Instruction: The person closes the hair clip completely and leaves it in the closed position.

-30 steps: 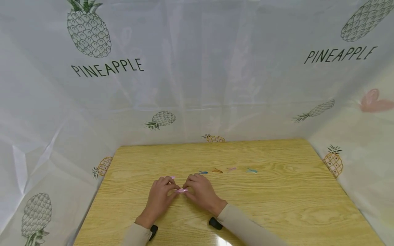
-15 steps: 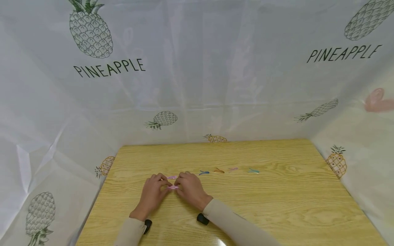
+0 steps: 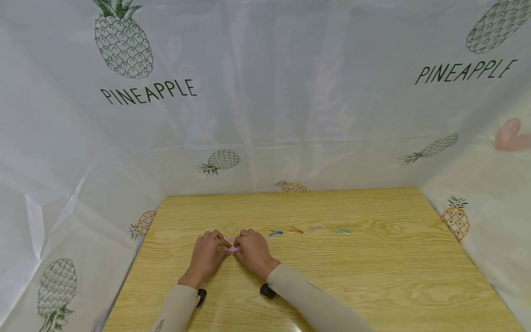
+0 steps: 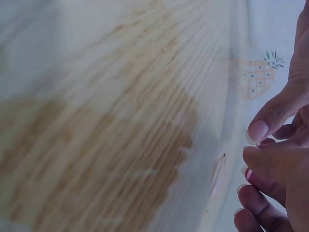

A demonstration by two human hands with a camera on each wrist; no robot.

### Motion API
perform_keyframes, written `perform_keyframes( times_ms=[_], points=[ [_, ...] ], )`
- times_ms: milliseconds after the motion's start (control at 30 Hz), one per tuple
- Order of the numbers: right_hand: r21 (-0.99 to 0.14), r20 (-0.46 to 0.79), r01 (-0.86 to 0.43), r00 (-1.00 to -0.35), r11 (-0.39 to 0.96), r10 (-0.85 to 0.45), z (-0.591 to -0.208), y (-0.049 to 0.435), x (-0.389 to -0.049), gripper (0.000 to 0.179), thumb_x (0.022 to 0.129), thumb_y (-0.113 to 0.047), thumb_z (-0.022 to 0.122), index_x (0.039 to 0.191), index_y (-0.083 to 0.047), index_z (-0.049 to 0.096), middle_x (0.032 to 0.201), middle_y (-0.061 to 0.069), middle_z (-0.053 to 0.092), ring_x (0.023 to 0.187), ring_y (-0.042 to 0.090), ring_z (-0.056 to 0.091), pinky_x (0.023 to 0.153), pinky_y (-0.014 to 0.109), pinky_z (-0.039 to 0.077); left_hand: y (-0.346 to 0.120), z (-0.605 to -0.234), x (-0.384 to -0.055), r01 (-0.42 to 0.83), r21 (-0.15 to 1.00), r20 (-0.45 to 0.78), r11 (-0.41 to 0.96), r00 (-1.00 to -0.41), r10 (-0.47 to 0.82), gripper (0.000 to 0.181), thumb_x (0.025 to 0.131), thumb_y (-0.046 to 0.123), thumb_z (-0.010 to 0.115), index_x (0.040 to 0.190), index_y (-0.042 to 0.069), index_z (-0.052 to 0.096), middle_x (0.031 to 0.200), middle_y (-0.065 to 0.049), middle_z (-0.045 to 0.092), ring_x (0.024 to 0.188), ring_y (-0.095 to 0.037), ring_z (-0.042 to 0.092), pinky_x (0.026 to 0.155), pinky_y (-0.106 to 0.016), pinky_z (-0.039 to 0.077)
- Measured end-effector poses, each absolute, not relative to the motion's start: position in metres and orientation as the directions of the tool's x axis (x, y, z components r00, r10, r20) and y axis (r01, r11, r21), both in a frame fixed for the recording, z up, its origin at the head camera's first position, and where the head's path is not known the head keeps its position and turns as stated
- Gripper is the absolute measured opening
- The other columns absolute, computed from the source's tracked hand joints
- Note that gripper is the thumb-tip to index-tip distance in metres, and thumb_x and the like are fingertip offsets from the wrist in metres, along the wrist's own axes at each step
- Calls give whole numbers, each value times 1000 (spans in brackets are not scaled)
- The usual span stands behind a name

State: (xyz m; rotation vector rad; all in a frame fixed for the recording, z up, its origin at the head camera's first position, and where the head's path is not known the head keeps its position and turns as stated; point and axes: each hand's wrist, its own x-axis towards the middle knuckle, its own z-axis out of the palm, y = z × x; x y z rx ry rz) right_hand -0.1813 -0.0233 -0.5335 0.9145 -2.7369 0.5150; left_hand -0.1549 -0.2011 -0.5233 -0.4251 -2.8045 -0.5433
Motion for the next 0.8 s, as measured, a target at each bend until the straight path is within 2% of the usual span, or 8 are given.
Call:
perform_keyframes(
  times_ms=[333, 800],
  points=[
    [-217, 271, -571, -814, 791, -513, -542, -33, -185, 8, 92, -29, 86, 94, -21, 83, 89, -7, 67, 84, 11, 63, 76, 26, 53, -202, -527, -158, 299, 313, 270, 901, -938, 218, 11, 80, 15, 92, 82, 17, 82, 93, 0, 64, 85, -21, 57, 78, -44, 47],
    [-228, 251, -549, -831, 804, -496, -542, -39, -184, 6, 92, -25, 85, 89, -20, 84, 83, -7, 64, 78, 11, 60, 71, 26, 51, -206, -538, -162, 302, 303, 264, 904, -938, 225, 13, 79, 11, 93, 84, 17, 82, 92, 0, 66, 84, -22, 57, 76, -45, 48]
  ],
)
